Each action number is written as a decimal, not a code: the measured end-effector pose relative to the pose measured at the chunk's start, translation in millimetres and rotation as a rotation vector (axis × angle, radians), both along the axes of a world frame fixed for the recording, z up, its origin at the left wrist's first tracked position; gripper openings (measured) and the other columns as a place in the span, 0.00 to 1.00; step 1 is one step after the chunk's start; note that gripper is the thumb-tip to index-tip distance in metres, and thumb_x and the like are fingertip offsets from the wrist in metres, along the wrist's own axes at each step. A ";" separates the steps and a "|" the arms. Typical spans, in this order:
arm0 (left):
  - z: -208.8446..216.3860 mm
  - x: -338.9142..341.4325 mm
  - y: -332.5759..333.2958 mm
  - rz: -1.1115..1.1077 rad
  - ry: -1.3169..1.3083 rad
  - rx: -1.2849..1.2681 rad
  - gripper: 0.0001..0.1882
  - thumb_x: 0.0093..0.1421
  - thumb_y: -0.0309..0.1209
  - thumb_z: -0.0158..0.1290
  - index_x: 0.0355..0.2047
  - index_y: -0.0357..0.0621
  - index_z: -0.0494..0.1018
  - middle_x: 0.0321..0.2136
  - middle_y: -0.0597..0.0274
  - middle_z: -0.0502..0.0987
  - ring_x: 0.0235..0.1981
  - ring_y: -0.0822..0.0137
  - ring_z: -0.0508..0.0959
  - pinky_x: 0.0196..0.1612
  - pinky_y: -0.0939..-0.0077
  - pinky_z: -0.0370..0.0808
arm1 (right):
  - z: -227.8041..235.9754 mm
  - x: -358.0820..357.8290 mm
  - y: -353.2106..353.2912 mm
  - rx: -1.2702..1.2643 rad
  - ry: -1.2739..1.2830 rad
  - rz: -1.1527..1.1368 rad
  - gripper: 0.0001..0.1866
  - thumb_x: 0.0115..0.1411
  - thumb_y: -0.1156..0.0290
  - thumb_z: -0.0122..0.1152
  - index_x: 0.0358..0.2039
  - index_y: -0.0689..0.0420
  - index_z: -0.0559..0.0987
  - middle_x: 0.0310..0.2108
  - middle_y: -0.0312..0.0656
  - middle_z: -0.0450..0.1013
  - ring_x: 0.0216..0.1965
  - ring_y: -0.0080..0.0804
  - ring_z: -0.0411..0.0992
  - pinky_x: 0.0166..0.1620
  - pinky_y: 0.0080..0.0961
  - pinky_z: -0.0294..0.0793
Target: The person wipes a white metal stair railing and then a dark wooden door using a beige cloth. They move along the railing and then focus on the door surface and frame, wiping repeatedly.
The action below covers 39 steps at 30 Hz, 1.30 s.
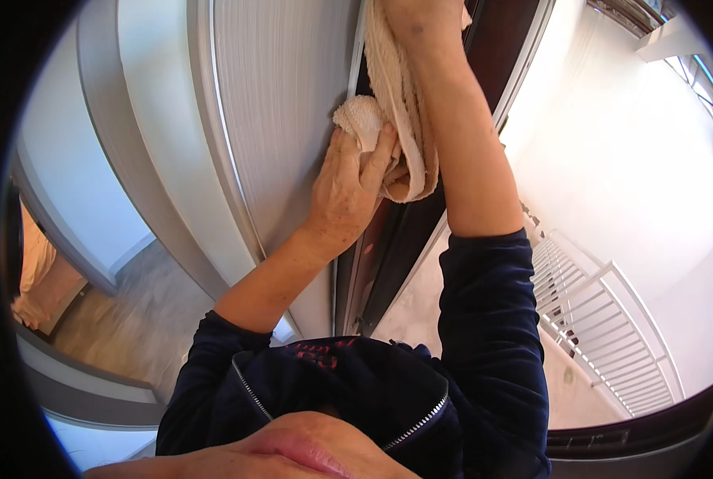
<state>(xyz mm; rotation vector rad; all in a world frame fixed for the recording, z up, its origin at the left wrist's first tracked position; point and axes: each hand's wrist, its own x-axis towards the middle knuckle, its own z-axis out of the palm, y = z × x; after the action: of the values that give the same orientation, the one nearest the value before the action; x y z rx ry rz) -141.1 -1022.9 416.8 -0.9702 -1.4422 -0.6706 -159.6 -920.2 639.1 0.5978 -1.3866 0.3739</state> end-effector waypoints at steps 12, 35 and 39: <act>-125.2 -5.2 -15.0 -0.404 -0.510 -0.138 0.24 0.66 0.29 0.49 0.61 0.33 0.63 0.58 0.32 0.64 0.59 0.33 0.64 0.64 0.47 0.62 | -204.4 8.9 0.0 -0.008 -0.237 -0.054 0.53 0.53 0.79 0.69 0.74 0.62 0.46 0.76 0.59 0.37 0.77 0.56 0.35 0.75 0.45 0.38; -124.2 -21.0 -19.4 -0.190 -0.259 -0.230 0.31 0.57 0.25 0.60 0.60 0.33 0.64 0.59 0.32 0.63 0.59 0.28 0.65 0.61 0.41 0.66 | -199.5 -9.3 12.1 -0.018 -0.283 0.109 0.48 0.61 0.60 0.64 0.73 0.66 0.49 0.75 0.61 0.40 0.76 0.56 0.38 0.74 0.44 0.38; -166.1 -12.3 -23.8 -0.421 -0.727 -0.106 0.30 0.67 0.33 0.51 0.67 0.39 0.57 0.62 0.37 0.62 0.61 0.37 0.65 0.65 0.53 0.62 | -258.1 -2.3 6.8 -0.093 -0.438 0.138 0.50 0.60 0.57 0.65 0.73 0.64 0.49 0.75 0.62 0.39 0.76 0.58 0.35 0.74 0.46 0.36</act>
<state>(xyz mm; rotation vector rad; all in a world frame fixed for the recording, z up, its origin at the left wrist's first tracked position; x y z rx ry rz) -153.4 -1046.7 250.7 -1.1926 -1.9288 -1.3675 -161.9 -913.4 381.0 0.5553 -1.7383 0.7083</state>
